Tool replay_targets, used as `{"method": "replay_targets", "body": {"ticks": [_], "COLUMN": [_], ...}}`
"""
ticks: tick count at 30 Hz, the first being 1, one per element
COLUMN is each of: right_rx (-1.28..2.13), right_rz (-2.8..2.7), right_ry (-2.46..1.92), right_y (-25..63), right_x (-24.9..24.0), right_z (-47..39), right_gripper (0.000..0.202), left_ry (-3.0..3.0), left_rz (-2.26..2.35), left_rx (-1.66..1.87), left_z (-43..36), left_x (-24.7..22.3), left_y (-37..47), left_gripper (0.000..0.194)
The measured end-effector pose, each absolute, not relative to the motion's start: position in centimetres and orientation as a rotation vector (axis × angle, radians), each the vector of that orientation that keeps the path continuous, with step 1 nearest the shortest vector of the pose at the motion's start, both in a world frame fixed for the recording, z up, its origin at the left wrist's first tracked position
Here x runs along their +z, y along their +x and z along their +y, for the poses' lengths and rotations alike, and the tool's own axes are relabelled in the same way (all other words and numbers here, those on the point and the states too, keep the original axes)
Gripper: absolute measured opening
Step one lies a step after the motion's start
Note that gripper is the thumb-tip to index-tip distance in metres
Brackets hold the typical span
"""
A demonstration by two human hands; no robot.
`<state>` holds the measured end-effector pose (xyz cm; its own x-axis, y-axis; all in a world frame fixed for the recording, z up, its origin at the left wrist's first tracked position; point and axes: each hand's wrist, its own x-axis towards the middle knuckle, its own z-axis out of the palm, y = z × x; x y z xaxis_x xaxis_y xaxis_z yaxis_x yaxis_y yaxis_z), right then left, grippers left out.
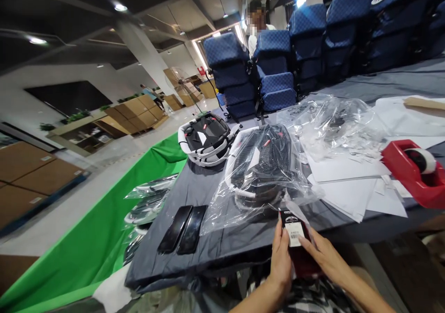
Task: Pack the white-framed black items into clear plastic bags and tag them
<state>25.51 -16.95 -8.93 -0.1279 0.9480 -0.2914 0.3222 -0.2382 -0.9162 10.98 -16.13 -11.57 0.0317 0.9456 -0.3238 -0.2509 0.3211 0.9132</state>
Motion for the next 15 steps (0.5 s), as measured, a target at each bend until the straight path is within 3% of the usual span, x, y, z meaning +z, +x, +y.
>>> {"method": "replay_targets", "body": {"ticks": [6,9,11,15], "right_rx": [1.0,0.799,0.499,-0.241], "right_rz": [-1.406,-1.524,-1.702,-1.927], "right_ry": [-1.697,-1.783,-1.834,-1.657], "right_y": [25.2,25.6,25.7,25.5], "right_x": [-10.2,-10.4,-10.7,-11.6], "right_z": [-17.6,-18.2,-18.7,-20.6], "right_gripper": [0.055,0.052,0.055,0.049], "left_ry": [1.399,1.805,2.158,2.599], "left_rz": [1.273,1.377,1.118,0.207], "left_rx": [0.848,0.773,0.745,0.402], "left_z": [-16.3,-13.8,-11.5,-7.3], "left_x": [-10.4,-8.0,-6.1,-3.4], "left_y": [7.1,5.2,5.4,8.7], "left_gripper": [0.039,0.037,0.04,0.025]}}
